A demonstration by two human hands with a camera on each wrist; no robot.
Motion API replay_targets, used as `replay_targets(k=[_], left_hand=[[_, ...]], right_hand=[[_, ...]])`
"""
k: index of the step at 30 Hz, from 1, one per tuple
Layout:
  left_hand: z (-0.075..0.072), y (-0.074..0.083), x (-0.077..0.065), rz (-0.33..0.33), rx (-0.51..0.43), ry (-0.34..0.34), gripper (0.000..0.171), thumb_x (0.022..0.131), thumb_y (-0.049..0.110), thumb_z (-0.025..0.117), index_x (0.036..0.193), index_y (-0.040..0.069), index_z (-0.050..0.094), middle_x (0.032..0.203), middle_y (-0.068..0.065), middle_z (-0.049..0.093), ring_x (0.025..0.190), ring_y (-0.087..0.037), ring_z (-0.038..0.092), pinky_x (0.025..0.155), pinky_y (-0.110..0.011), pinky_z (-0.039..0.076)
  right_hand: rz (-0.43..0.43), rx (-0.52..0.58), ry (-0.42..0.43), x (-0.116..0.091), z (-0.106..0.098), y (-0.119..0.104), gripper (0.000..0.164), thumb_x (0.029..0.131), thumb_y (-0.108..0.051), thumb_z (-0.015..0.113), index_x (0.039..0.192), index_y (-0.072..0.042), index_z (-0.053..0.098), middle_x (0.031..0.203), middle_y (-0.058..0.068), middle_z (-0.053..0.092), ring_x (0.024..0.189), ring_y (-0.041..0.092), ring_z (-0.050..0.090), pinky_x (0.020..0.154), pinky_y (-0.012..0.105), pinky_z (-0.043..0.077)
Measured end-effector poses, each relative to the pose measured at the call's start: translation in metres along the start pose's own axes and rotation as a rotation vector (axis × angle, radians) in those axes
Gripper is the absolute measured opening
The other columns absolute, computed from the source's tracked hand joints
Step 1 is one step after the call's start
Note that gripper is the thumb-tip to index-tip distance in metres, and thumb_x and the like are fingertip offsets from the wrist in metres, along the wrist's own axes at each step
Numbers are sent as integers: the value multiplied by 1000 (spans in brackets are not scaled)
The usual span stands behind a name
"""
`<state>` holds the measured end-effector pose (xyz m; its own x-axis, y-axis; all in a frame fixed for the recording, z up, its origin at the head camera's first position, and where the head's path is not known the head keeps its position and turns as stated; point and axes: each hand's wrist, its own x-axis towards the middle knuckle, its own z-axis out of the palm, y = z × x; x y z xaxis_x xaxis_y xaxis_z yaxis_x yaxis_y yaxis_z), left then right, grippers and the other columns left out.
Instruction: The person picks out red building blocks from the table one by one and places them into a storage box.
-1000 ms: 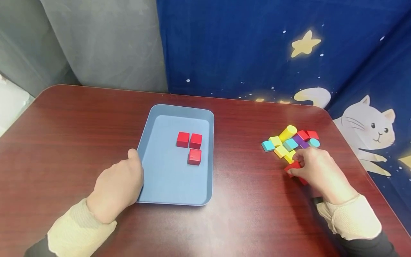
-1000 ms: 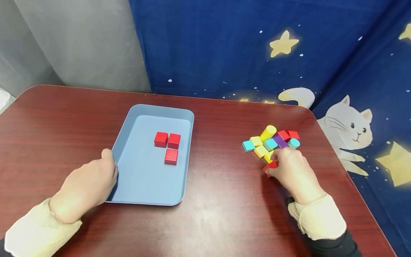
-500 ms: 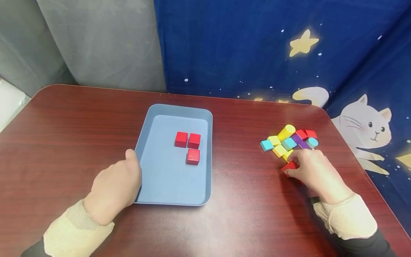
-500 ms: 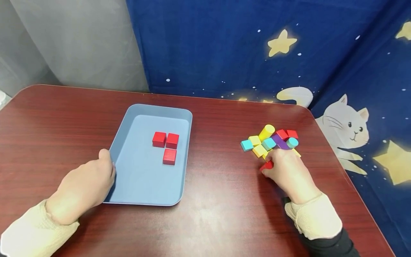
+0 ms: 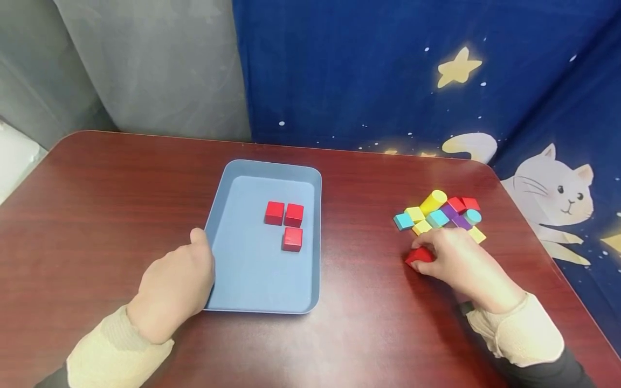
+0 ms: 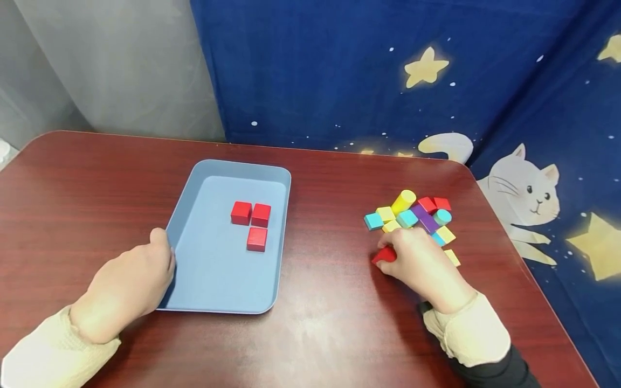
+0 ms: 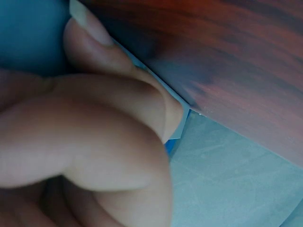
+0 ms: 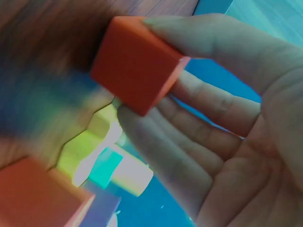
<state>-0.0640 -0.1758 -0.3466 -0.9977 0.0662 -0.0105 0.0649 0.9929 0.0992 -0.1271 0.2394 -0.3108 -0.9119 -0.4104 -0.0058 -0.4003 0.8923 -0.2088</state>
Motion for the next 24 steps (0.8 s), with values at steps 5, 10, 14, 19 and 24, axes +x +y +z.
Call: replay_targets(k=[5,10,14,19,24], left_hand=[[-2,6,3,-38,-133,16,12,84,0,35,95,-2,31,53,-6,41,41,-23,41,39,-36,30],[-3,6,3,-45,-128,27,9,84,1,35,92,-1,30,52,-6,41,41,-24,41,39,-37,30],[-2,5,2,-50,-135,19,7,85,2,34,90,0,29,51,-6,41,41,-23,42,38,-36,29],[0,4,2,-48,-124,27,8,85,1,35,90,0,29,50,-6,40,41,-22,42,38,-36,29],[0,4,1,-48,-123,30,7,85,2,35,90,-1,30,51,-6,41,41,-23,42,38,-38,30]], right_hand=[[-101,37,78,3,-4,-19,23,69,-25,84,87,-22,71,73,-20,58,64,5,50,62,22,41],[-233,69,148,8,-8,-43,24,70,-24,84,89,-22,70,81,-19,61,70,1,53,66,20,44],[-312,98,174,12,-10,-61,25,71,-23,84,91,-19,70,85,-16,63,75,0,55,70,20,47],[-340,129,186,19,-13,-84,26,75,-27,81,97,-20,70,92,-15,64,81,-1,58,75,18,46],[-371,184,158,28,-14,-110,27,77,-29,79,101,-19,70,96,-15,64,86,-2,59,79,17,46]])
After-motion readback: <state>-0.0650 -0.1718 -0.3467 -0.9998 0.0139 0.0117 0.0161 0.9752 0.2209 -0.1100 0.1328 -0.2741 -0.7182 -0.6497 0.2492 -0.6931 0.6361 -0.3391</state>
